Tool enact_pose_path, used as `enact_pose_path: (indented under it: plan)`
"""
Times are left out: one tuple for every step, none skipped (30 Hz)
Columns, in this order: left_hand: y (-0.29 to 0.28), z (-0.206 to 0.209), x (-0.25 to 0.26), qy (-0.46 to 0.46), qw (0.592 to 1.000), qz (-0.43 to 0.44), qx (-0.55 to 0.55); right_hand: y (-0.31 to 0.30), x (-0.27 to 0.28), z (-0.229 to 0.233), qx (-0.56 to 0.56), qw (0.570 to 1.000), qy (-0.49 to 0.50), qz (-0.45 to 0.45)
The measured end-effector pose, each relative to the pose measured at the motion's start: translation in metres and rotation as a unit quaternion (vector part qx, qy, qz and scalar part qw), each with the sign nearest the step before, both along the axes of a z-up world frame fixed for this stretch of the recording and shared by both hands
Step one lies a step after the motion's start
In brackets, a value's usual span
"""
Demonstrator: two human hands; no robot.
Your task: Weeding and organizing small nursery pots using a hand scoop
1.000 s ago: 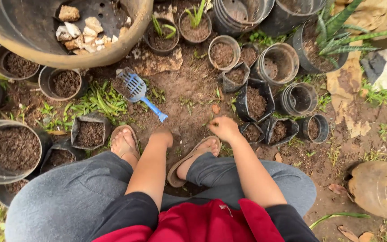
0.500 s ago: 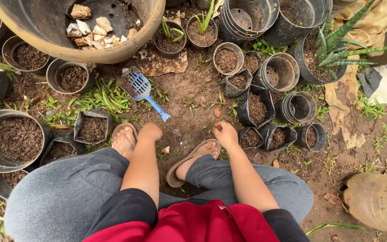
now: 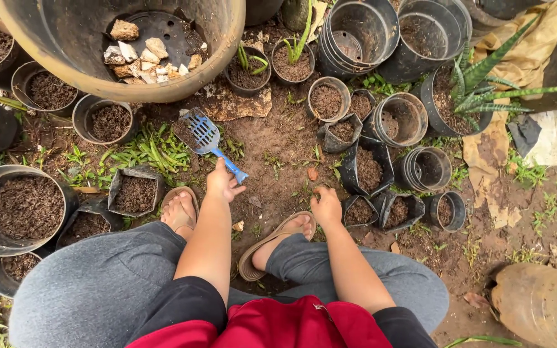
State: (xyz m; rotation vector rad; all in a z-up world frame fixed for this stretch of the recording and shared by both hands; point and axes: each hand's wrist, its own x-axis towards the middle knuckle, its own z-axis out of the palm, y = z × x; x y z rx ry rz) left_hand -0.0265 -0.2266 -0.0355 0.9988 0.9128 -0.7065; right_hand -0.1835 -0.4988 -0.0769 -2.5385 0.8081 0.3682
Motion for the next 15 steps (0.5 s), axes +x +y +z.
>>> enact_pose_path:
  plan:
    - [-0.002,-0.018,0.001,-0.001,1.000,0.002,-0.001,0.000,-0.001,-0.002,-0.001,1.000,-0.001,0.002]
    - [-0.004,-0.036,0.003,-0.002,1.000,0.003,-0.012,0.001,-0.002,-0.004,-0.008,1.000,0.003,0.013]
    - [-0.006,-0.054,0.004,-0.004,1.000,0.005,-0.023,0.001,-0.002,-0.006,-0.016,1.000,0.007,0.025]
    - [-0.005,-0.066,0.006,-0.004,1.000,0.006,-0.024,-0.001,-0.003,-0.012,-0.016,0.999,0.007,0.027]
    - [-0.004,-0.078,0.007,-0.005,1.000,0.017,-0.013,-0.003,-0.003,-0.017,-0.024,0.999,0.018,0.032]
    - [-0.003,-0.090,0.007,-0.005,1.000,0.028,-0.003,-0.004,-0.005,-0.023,-0.031,0.998,0.031,0.038]
    - [-0.002,-0.092,0.008,-0.006,1.000,0.029,-0.003,-0.005,-0.004,-0.022,-0.031,0.998,0.031,0.039]
    - [0.000,-0.095,0.007,-0.014,1.000,0.015,0.020,-0.005,-0.004,-0.022,-0.033,0.998,0.033,0.041]
    - [0.001,-0.097,0.007,-0.022,0.999,0.001,0.043,-0.005,-0.005,-0.022,-0.034,0.998,0.036,0.043]
    - [0.002,-0.095,0.007,-0.022,0.999,0.002,0.043,-0.004,-0.005,-0.022,-0.033,0.998,0.035,0.043]
    - [0.003,-0.092,0.006,-0.028,0.998,0.001,0.053,-0.004,-0.006,-0.023,-0.037,0.998,0.033,0.044]
    - [0.004,-0.089,0.007,-0.034,0.997,-0.001,0.063,-0.004,-0.006,-0.023,-0.041,0.998,0.030,0.044]
    - [0.003,-0.095,0.008,-0.036,0.997,-0.001,0.063,-0.003,-0.005,-0.023,-0.041,0.998,0.028,0.045]
    - [0.002,-0.100,0.009,-0.042,0.996,0.003,0.073,-0.003,-0.005,-0.022,-0.035,0.998,0.027,0.040]
    - [0.001,-0.106,0.010,-0.048,0.995,0.007,0.083,-0.003,-0.005,-0.021,-0.030,0.999,0.026,0.035]
